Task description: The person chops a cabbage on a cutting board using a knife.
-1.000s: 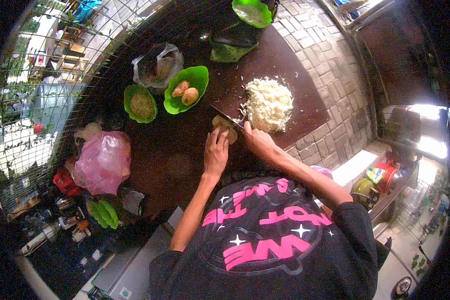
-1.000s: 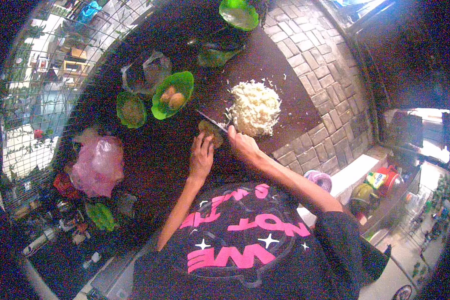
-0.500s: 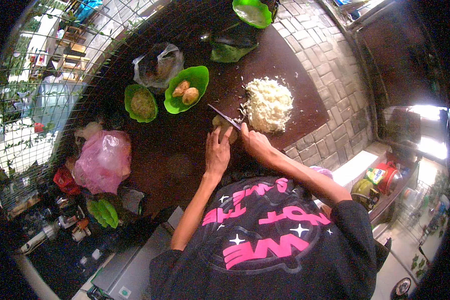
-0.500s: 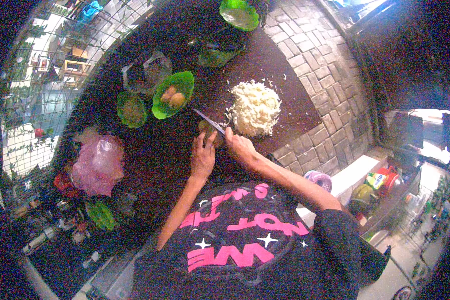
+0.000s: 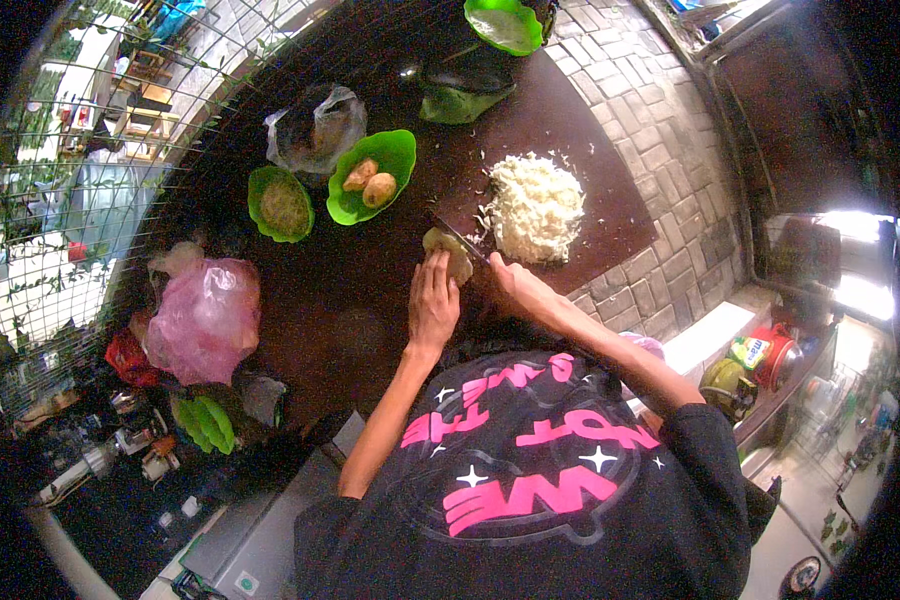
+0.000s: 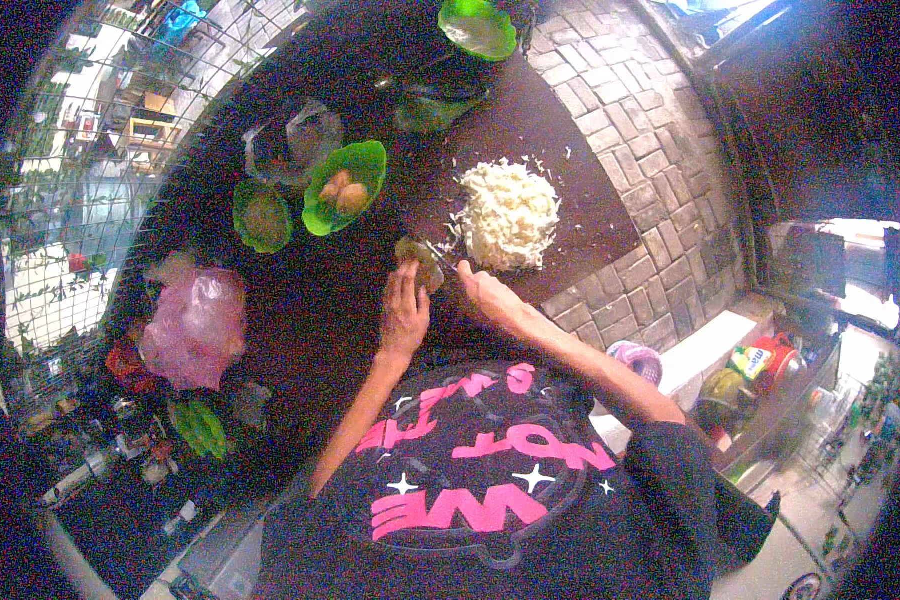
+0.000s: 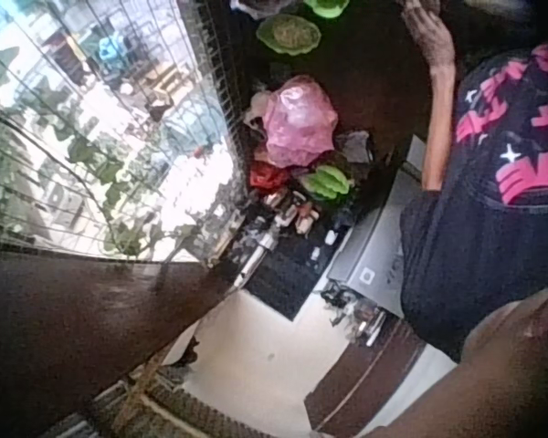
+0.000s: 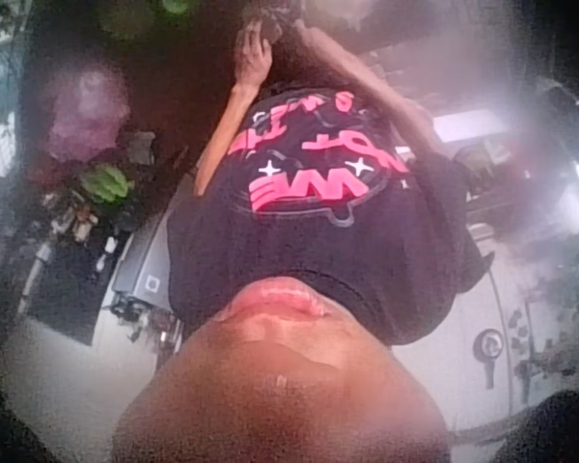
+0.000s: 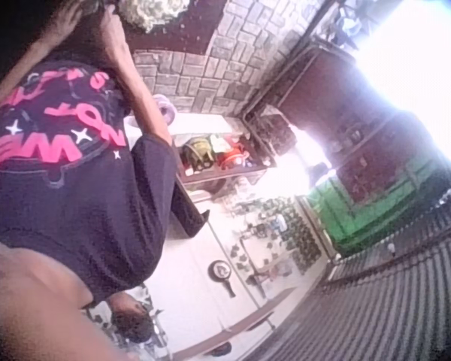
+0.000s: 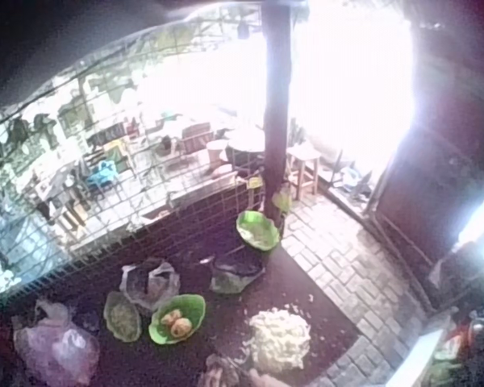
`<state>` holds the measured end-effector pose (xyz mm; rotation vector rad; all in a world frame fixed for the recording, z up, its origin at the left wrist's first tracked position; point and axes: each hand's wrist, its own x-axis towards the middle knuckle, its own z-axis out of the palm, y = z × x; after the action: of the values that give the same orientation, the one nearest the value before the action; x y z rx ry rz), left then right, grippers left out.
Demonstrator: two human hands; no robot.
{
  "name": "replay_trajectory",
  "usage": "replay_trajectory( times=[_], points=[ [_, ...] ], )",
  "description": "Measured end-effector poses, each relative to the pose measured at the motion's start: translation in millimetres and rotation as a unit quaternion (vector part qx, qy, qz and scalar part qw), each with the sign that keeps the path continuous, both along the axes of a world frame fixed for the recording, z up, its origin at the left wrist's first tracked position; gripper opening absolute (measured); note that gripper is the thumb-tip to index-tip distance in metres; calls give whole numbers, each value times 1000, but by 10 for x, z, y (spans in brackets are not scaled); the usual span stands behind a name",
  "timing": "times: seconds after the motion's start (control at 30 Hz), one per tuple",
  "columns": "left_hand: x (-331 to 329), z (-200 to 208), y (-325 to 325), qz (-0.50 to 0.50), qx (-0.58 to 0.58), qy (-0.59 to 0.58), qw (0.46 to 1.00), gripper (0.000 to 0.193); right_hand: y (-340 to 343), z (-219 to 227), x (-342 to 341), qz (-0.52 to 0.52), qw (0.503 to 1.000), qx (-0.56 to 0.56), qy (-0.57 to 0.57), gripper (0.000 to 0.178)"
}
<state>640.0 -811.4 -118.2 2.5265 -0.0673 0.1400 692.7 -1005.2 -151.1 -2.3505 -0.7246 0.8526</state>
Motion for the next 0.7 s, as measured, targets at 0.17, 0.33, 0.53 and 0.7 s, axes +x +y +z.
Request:
replay_trajectory(
  times=[0.17, 0.33, 0.53, 0.7],
  points=[
    [-10, 33, 91, -24, 69, 46, 996, 37, 217, 555, -4, -63, 997, 9, 39, 30],
    [36, 26, 46, -25, 77, 18, 997, 39, 334, 426, -5, -66, 997, -48, -19, 21],
    [-6, 5, 71, -27, 77, 35, 996, 39, 397, 471, -30, -83, 996, -24, 8, 22],
    [0, -24, 55, -30, 97, 35, 994, 41, 387, 380, 5, -77, 997, -10, -13, 21]
  ],
)
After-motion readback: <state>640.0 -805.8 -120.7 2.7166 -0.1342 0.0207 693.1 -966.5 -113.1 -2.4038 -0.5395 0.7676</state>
